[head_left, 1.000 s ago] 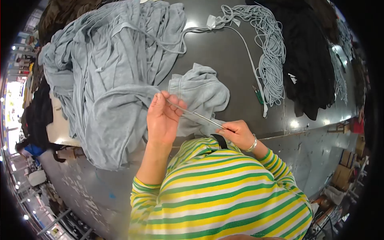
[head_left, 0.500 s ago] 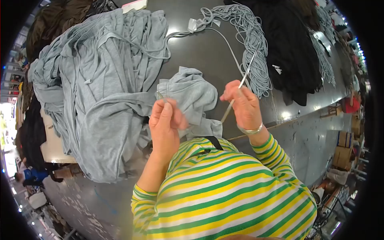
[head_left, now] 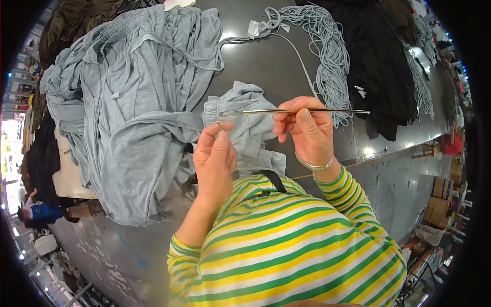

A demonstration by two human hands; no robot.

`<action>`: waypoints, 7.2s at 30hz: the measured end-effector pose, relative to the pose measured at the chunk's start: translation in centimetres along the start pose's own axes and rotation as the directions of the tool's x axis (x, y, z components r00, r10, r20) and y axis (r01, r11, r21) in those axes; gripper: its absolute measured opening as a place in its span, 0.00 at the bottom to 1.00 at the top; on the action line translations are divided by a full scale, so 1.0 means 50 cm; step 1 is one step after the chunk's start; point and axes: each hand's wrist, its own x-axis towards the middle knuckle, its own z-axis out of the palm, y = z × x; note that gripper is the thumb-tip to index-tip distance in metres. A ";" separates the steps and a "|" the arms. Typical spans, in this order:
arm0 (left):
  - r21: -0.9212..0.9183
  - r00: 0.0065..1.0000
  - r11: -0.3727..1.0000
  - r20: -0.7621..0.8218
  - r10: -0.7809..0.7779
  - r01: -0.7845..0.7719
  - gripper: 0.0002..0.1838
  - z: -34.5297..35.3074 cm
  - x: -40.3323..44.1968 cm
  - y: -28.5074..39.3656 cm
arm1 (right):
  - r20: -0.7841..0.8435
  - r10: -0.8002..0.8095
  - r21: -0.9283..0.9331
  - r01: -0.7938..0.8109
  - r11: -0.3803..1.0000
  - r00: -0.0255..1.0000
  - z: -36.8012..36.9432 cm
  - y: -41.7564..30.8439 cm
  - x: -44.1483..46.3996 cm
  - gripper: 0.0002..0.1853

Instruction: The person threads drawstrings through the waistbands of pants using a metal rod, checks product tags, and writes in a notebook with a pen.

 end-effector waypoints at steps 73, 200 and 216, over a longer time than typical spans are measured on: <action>0.410 0.927 0.832 -0.198 -0.318 0.373 0.05 -0.027 0.068 -0.285 | -0.358 0.316 0.298 -0.213 0.930 0.878 -0.100 0.276 -0.164 0.15; 0.745 0.963 0.644 0.008 -0.271 0.175 0.04 -0.296 0.036 -0.152 | 0.647 0.627 -0.759 0.292 0.582 0.434 0.059 0.365 0.115 0.17; 0.946 0.900 0.307 0.221 -0.374 -0.105 0.17 -0.203 0.068 -0.207 | 0.587 0.580 -0.758 0.131 0.639 0.565 -0.037 0.230 0.116 0.12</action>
